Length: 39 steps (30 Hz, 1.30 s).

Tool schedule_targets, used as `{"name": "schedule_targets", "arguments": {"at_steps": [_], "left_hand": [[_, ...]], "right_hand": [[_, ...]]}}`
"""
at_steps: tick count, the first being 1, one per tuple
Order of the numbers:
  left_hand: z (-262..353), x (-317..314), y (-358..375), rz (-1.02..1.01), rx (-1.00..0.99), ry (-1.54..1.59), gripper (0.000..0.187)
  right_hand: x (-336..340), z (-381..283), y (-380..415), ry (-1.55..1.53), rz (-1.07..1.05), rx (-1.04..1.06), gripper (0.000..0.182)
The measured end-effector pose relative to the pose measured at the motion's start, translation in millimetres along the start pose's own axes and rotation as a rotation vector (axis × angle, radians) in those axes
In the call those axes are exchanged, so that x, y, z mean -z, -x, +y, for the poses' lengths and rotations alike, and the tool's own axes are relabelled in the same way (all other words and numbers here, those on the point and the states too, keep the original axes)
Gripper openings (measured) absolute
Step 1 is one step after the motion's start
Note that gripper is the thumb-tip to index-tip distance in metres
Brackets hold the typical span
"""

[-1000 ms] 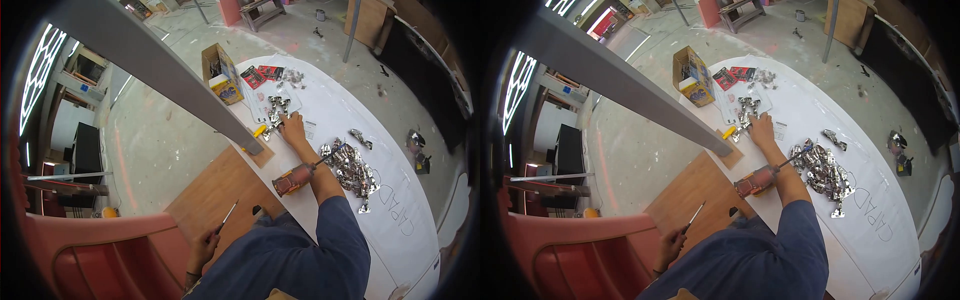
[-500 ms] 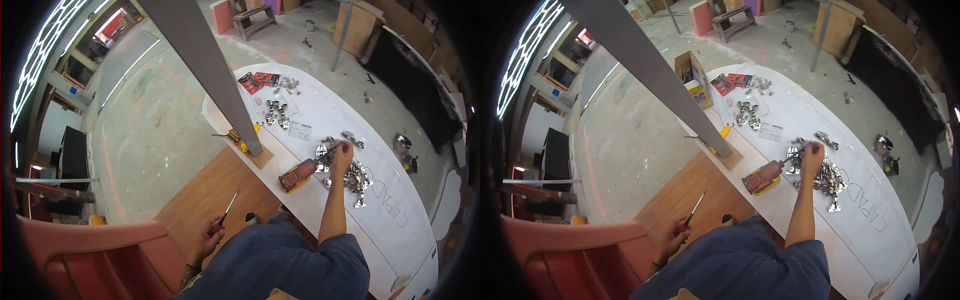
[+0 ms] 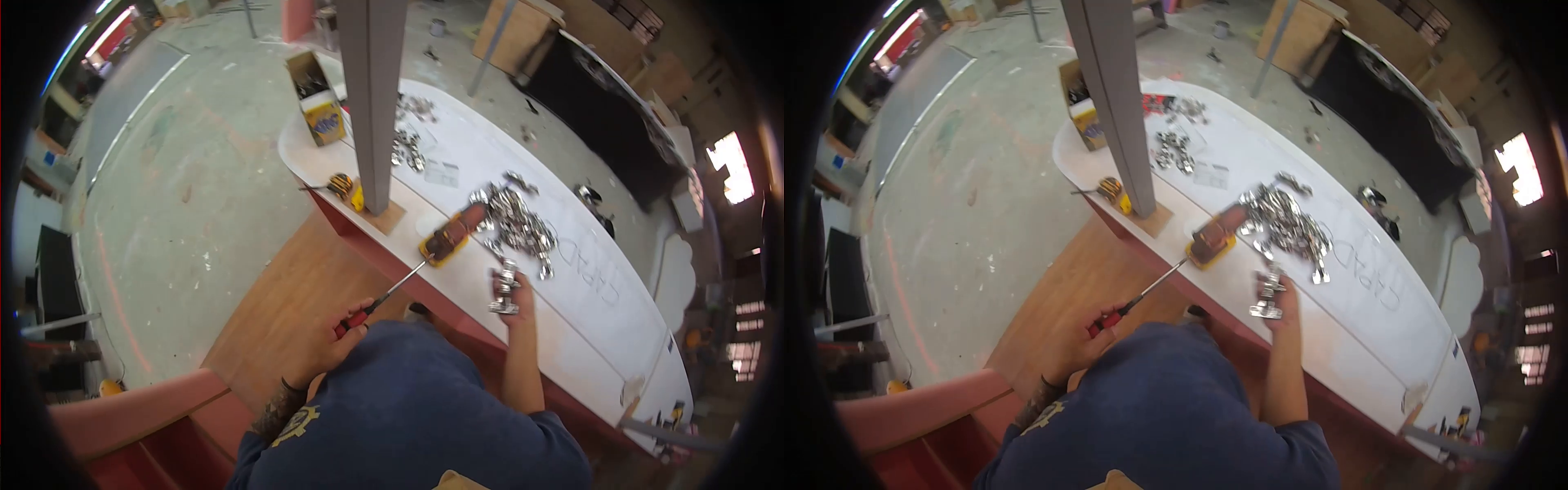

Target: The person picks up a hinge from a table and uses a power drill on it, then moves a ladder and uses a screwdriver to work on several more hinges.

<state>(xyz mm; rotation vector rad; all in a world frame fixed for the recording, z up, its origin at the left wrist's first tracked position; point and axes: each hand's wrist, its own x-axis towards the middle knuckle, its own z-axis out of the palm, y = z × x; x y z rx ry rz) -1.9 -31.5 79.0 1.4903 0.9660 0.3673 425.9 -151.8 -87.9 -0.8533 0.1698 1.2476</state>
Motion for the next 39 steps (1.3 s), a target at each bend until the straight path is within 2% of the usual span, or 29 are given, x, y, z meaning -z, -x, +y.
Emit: {"name": "schedule_targets", "arguments": {"at_steps": [3,7,9,13,25,28,30,31,33,37,39], "left_hand": [[-6.2,1.1,0.4,-0.037,-0.231,-0.164,0.044],[-0.7,16.5,8.7,-0.129,-0.192,-0.220,0.043],[-4.2,25.9,11.9,-0.151,-0.257,-0.290,0.043],[-12.0,37.9,20.5,-0.160,-0.234,-0.264,0.043],[-10.3,53.6,45.6,-0.121,-0.339,-0.362,0.039],[-17.3,52.5,46.7,-0.070,-0.412,-0.351,0.037],[-16.8,55.9,43.4,-0.022,-0.674,-0.579,0.034],[-12.0,57.5,43.9,-0.015,-0.670,-0.580,0.034],[2.8,61.0,48.3,0.015,-0.759,-0.781,0.038],[10.2,67.0,52.5,0.007,-0.832,-1.040,0.043],[-7.6,59.1,49.8,0.001,-0.823,-0.921,0.040]], "right_hand": [[-63.8,53.0,50.6,0.169,-0.128,-0.196,0.050],[-99.3,84.8,73.5,0.249,-0.261,-0.259,0.053],[-109.8,96.0,78.6,0.256,-0.327,-0.257,0.050],[-123.8,110.7,89.6,0.285,-0.294,-0.243,0.048],[-128.0,136.9,95.5,0.246,-0.321,-0.226,0.043],[-128.2,135.8,94.3,0.318,-0.360,-0.212,0.045],[-133.8,132.6,97.3,0.731,-0.297,-0.080,0.042],[-136.6,132.4,99.2,0.733,-0.304,-0.085,0.042],[-141.0,132.2,102.7,0.880,-0.279,-0.074,0.038],[-154.9,135.2,107.7,0.832,-0.216,-0.130,0.026],[-151.6,142.1,105.0,0.881,-0.246,-0.103,0.023]]}}
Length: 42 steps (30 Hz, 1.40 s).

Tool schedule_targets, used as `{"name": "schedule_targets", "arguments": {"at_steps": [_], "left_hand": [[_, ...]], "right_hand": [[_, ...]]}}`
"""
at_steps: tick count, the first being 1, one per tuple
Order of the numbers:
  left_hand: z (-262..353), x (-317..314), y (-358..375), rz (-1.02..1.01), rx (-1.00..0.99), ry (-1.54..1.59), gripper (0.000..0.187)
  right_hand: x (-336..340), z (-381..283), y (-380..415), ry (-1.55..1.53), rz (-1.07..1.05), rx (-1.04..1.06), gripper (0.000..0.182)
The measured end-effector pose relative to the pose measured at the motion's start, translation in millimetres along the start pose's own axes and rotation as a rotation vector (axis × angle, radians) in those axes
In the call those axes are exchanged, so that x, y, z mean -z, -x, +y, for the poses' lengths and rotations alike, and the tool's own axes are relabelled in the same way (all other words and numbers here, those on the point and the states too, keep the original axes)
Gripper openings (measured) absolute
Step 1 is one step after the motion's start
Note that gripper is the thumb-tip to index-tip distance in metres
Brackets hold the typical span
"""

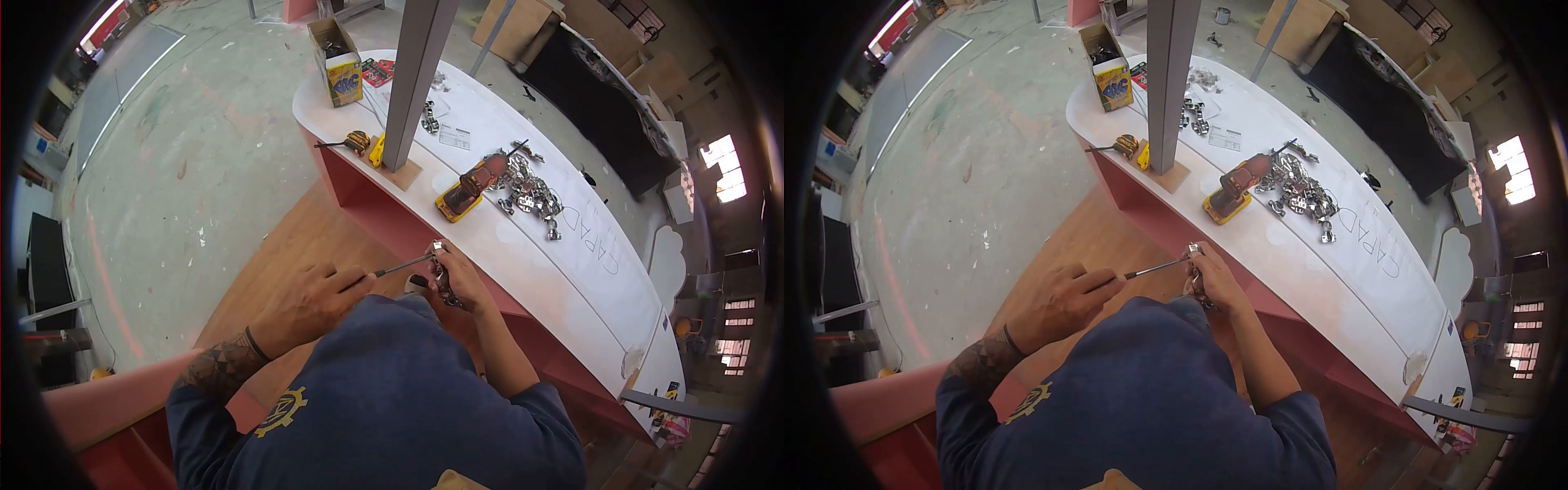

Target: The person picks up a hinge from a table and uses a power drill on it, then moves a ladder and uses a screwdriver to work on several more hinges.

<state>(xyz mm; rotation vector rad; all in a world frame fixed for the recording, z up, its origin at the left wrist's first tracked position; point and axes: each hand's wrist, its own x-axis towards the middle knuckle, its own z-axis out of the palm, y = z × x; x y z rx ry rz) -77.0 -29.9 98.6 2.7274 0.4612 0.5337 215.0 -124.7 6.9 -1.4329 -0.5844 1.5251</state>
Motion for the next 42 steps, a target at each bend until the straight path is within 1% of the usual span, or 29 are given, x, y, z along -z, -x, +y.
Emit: {"name": "schedule_targets", "arguments": {"at_steps": [1,2,4,5,7,8,10,14,16,17,19,20,22,23,25,26,28,29,31,32,34,35,37,38,40,41,42], "left_hand": [[-0.1,-7.4,3.9,0.031,0.014,0.113,0.037],[0.6,-10.8,10.2,0.033,0.010,0.114,0.037],[6.4,-5.7,11.9,-0.179,0.554,0.731,0.032],[5.6,0.0,8.8,-0.186,0.544,0.733,0.032],[1.1,11.5,2.3,-0.307,0.845,1.079,0.034],[-1.4,10.8,3.6,-0.326,0.837,1.083,0.034],[-6.0,8.1,6.9,-0.307,1.033,1.384,0.041],[-2.7,-7.3,19.9,-0.290,1.102,1.478,0.041],[-5.3,-12.1,26.5,-0.237,1.301,1.862,0.039],[-6.1,-18.5,31.2,-0.225,1.305,1.869,0.039],[-10.0,-32.5,40.8,-0.203,1.274,2.294,0.040],[-15.3,-35.5,44.0,-0.197,1.278,2.294,0.040],[-25.3,-36.1,43.7,-0.213,1.141,2.365,0.038],[-25.7,-36.6,42.6,-0.207,1.139,2.366,0.038],[-21.9,-33.9,37.4,-0.061,1.160,2.124,0.037],[-20.8,-32.9,38.0,-0.047,1.157,2.127,0.037],[-16.2,-30.9,39.3,-0.013,1.055,1.895,0.039],[-12.4,-28.1,38.2,-0.002,1.057,1.898,0.039],[-1.4,-18.4,31.9,-0.006,1.062,1.639,0.034],[-1.3,-20.9,33.0,0.001,1.065,1.641,0.034],[-2.6,-26.4,34.3,0.070,1.137,1.521,0.031],[-2.3,-25.5,33.2,0.074,1.138,1.522,0.031],[0.9,-20.0,28.8,0.097,1.220,1.535,0.033],[2.5,-19.0,28.0,0.099,1.220,1.537,0.033],[4.9,-18.4,27.5,0.060,1.289,1.555,0.035],[3.3,-20.5,29.9,0.062,1.290,1.556,0.035],[-0.1,-23.9,33.0,0.032,1.229,1.551,0.035]], "right_hand": [[0.3,3.7,-2.3,0.049,-0.007,0.030,0.021],[2.2,5.9,-4.1,0.050,-0.004,0.033,0.021],[7.0,5.0,-3.7,-0.050,-0.046,0.067,0.020],[9.3,3.5,-2.9,-0.053,-0.035,0.071,0.020],[3.8,-6.2,5.9,0.051,-0.038,-0.013,0.020],[2.1,-6.3,9.4,0.042,-0.021,-0.016,0.020],[-0.9,-9.1,10.2,0.113,-0.054,-0.033,0.021],[2.4,3.7,7.8,0.095,-0.058,-0.016,0.022],[5.1,9.5,6.1,0.069,-0.070,0.060,0.023],[6.3,8.6,4.7,0.075,-0.078,0.054,0.023],[1.0,-5.2,6.0,0.080,-0.060,0.172,0.024],[0.4,-10.5,4.8,0.080,-0.065,0.169,0.024],[3.0,-19.2,2.9,0.077,-0.085,0.145,0.028],[3.7,-20.7,1.8,0.079,-0.088,0.145,0.028],[4.6,-24.5,-2.6,0.050,-0.059,0.189,0.039],[9.4,-20.6,-6.5,0.057,-0.068,0.189,0.039],[18.0,-10.7,-11.0,-0.144,-0.131,0.234,0.050],[21.7,-5.6,-11.8,-0.139,-0.138,0.229,0.050],[20.2,-3.1,-7.1,-0.203,-0.147,0.177,0.055],[20.1,0.1,-6.1,-0.200,-0.151,0.173,0.055],[19.6,5.6,-5.6,-0.177,-0.152,0.206,0.057],[19.2,6.4,-4.9,-0.175,-0.155,0.205,0.057],[15.2,4.4,-1.4,-0.213,-0.145,0.192,0.059],[13.4,3.6,-0.6,-0.210,-0.146,0.191,0.059],[10.6,2.8,0.5,-0.233,-0.117,0.189,0.060],[11.3,2.9,0.8,-0.232,-0.118,0.187,0.060],[12.7,3.0,0.8,-0.200,-0.128,0.196,0.061]]}}
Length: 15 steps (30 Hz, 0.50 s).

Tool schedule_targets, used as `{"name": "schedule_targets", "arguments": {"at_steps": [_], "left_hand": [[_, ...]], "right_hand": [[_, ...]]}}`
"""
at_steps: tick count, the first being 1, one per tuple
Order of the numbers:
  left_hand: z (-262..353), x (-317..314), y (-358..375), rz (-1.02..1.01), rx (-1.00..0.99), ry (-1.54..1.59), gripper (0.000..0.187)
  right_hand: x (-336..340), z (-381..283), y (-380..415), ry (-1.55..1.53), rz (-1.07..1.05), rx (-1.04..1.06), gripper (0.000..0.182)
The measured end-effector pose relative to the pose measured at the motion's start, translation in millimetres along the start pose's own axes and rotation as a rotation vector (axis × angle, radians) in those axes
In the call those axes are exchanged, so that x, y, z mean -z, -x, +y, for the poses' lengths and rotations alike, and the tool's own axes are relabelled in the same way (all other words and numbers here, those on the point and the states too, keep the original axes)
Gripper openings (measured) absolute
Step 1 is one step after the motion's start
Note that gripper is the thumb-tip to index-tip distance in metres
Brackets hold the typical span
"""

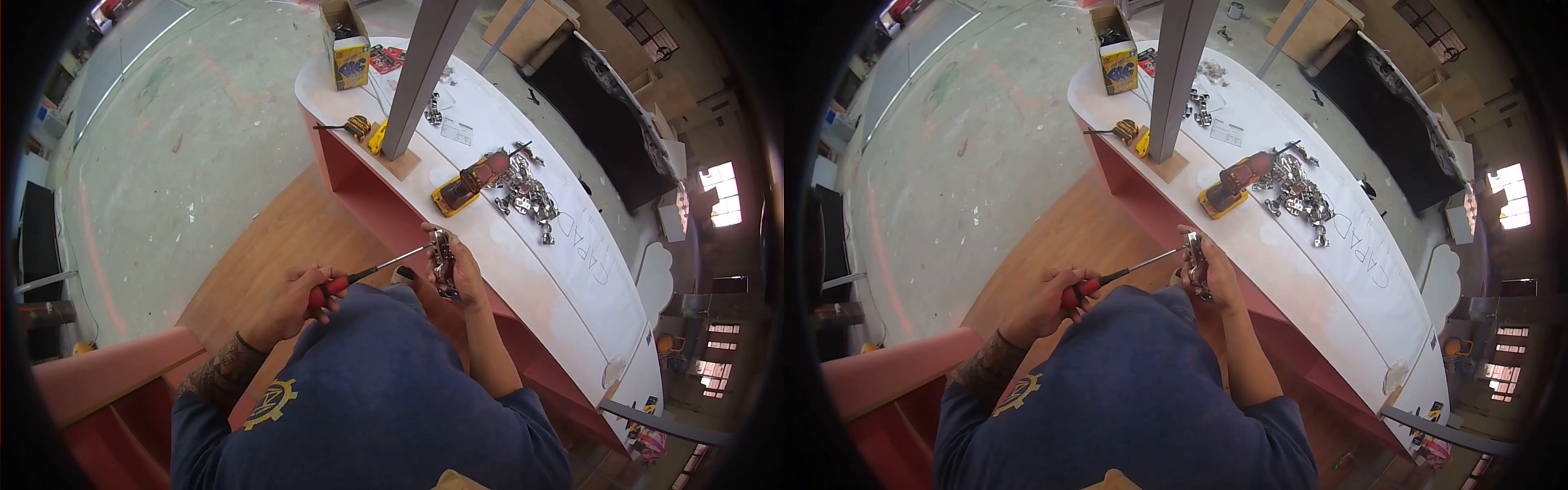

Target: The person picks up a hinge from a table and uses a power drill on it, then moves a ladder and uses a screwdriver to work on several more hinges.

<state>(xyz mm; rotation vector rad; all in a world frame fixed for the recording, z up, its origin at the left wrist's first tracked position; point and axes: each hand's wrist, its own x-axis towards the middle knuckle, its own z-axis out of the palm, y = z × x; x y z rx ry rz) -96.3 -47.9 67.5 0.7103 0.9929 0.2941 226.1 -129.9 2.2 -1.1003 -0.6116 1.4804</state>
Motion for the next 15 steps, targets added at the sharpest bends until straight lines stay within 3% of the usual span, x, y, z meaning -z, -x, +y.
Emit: {"name": "schedule_targets", "arguments": {"at_steps": [8,10,11,13,15], "left_hand": [[9.4,-6.3,6.8,-0.058,-0.176,-0.417,0.028],[7.1,-9.6,11.1,0.038,-0.583,-0.877,0.024],[6.6,-9.6,12.0,0.037,-0.583,-0.879,0.024],[5.8,-9.7,13.2,0.033,-0.785,-0.960,0.023],[-0.5,-6.3,8.2,0.010,-0.681,-0.833,0.024]], "right_hand": [[2.6,7.7,1.2,0.091,0.027,-0.033,0.058],[4.4,9.7,0.5,0.148,0.037,-0.004,0.056],[4.3,9.7,1.2,0.147,0.038,-0.003,0.056],[3.0,8.5,3.2,0.169,0.044,-0.018,0.055],[3.2,11.4,3.1,0.166,0.054,-0.009,0.054]]}}
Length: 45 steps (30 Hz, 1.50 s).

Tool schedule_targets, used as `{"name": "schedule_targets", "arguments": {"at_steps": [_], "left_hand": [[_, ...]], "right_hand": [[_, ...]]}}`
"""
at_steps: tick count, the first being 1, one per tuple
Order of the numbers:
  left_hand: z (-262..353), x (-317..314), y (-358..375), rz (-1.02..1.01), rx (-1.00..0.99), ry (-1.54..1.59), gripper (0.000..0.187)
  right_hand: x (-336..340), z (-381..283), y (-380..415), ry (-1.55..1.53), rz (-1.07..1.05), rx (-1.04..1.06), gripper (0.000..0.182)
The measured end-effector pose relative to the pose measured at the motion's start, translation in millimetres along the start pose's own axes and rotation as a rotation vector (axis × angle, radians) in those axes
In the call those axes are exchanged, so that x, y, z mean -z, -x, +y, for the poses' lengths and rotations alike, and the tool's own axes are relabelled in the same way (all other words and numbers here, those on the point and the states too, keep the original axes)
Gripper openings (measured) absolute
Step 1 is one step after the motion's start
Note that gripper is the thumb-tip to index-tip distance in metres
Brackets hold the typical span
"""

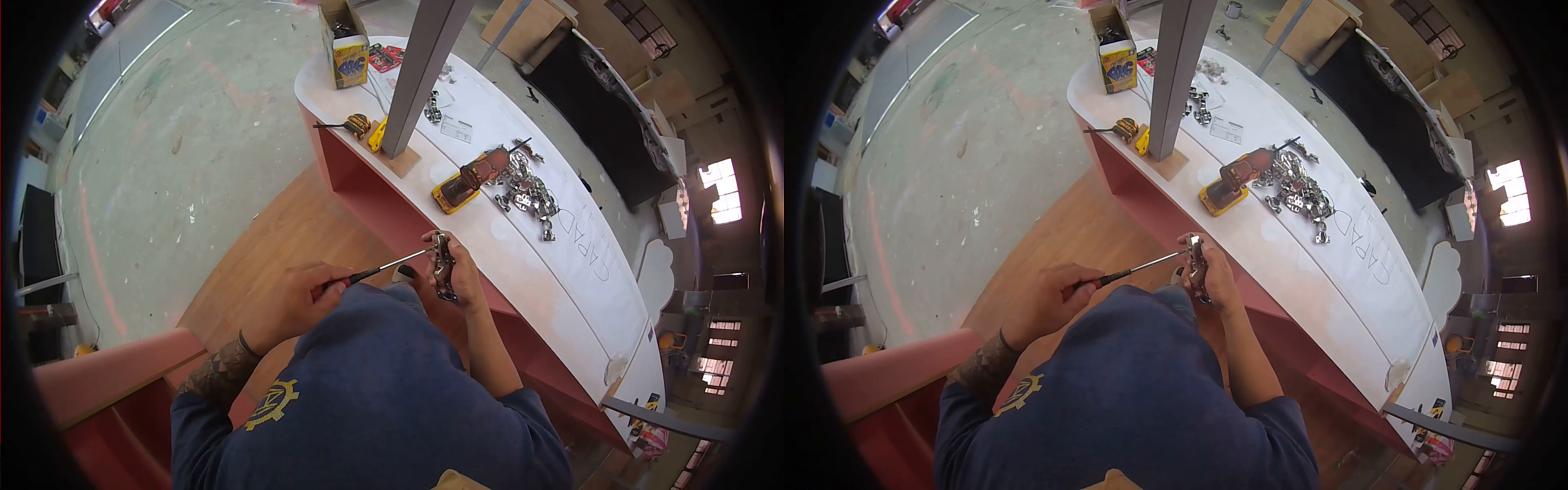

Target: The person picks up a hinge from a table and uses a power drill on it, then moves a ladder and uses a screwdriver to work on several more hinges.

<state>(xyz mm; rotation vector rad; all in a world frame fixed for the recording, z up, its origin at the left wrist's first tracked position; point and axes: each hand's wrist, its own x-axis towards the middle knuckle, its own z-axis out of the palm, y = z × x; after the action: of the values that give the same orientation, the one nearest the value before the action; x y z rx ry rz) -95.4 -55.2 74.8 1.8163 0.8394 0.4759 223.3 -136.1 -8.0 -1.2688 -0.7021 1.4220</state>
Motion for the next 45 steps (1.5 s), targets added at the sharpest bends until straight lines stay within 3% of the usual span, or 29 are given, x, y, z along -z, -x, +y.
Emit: {"name": "schedule_targets", "arguments": {"at_steps": [2,4,8,10,11,13,20,22,23,25,26,28,29,30,32,35,39,41,42,44,45], "left_hand": [[-4.8,2.7,-0.2,-0.015,0.097,0.132,0.025],[-5.3,10.3,-5.9,-0.157,0.557,0.714,0.027],[8.3,22.1,-8.4,-0.362,0.742,0.821,0.031],[5.9,14.1,-3.3,-0.328,0.506,0.359,0.035],[-2.5,11.5,-0.1,-0.326,0.509,0.359,0.035],[-15.8,7.6,2.9,-0.112,-0.262,-0.262,0.039],[-8.4,7.7,3.0,-0.033,-0.347,-0.451,0.040],[10.8,12.8,3.6,-0.071,0.028,-0.055,0.038],[16.7,17.8,0.9,-0.072,0.024,-0.060,0.038],[24.3,25.1,-5.7,-0.020,0.666,1.143,0.036],[19.6,24.9,-5.6,-0.016,0.663,1.142,0.036],[10.8,25.1,-5.3,-0.310,0.698,0.755,0.033],[10.8,22.3,-1.7,-0.332,0.579,0.517,0.033],[5.3,16.0,1.3,-0.323,0.583,0.524,0.033],[-11.8,5.5,6.4,-0.161,-0.335,-0.354,0.039],[-15.7,11.7,-2.5,-0.197,-0.313,-0.308,0.043],[7.2,9.4,-1.1,-0.213,-0.093,-0.116,0.038],[7.1,7.3,-1.5,-0.230,0.033,-0.029,0.034],[1.8,6.5,-3.0,-0.235,0.033,-0.023,0.034],[-14.9,4.7,-4.2,-0.203,-0.331,-0.287,0.037],[-18.3,3.2,-5.1,-0.201,-0.325,-0.285,0.037]], "right_hand": [[-2.8,0.7,0.6,-0.003,0.008,0.008,0.052],[-8.4,-2.2,3.5,0.019,0.008,-0.008,0.049],[-17.1,-1.3,3.3,0.031,-0.051,-0.007,0.046],[-17.8,-6.2,1.6,0.037,-0.084,-0.046,0.040],[-18.1,-5.4,0.9,0.036,-0.087,-0.048,0.040],[-17.3,-5.3,-2.1,0.109,-0.113,-0.071,0.036],[-23.5,-11.7,-6.7,0.082,-0.100,-0.067,0.031],[-19.5,-12.3,-10.0,0.103,-0.051,-0.006,0.027],[-19.8,-12.1,-8.8,0.100,-0.050,0.000,0.027],[-19.7,-10.3,-2.7,0.108,-0.061,0.080,0.025],[-19.7,-11.0,0.6,0.109,-0.065,0.082,0.025],[-19.5,-13.2,6.6,0.213,-0.116,0.001,0.024],[-17.8,-11.7,7.9,0.215,-0.123,0.000,0.024],[-14.9,-8.7,9.0,0.203,-0.123,-0.061,0.025],[-14.5,6.3,12.1,0.184,-0.126,-0.124,0.025],[-13.8,27.3,20.9,-0.111,-0.123,-0.185,0.026],[-22.1,12.7,25.0,-0.082,-0.029,-0.143,0.026],[-16.9,16.8,26.5,0.005,-0.096,-0.141,0.027],[-15.3,15.4,27.5,0.007,-0.091,-0.145,0.027],[-15.0,14.5,30.7,-0.032,-0.086,-0.214,0.027],[-14.1,14.8,29.9,-0.032,-0.089,-0.219,0.027]]}}
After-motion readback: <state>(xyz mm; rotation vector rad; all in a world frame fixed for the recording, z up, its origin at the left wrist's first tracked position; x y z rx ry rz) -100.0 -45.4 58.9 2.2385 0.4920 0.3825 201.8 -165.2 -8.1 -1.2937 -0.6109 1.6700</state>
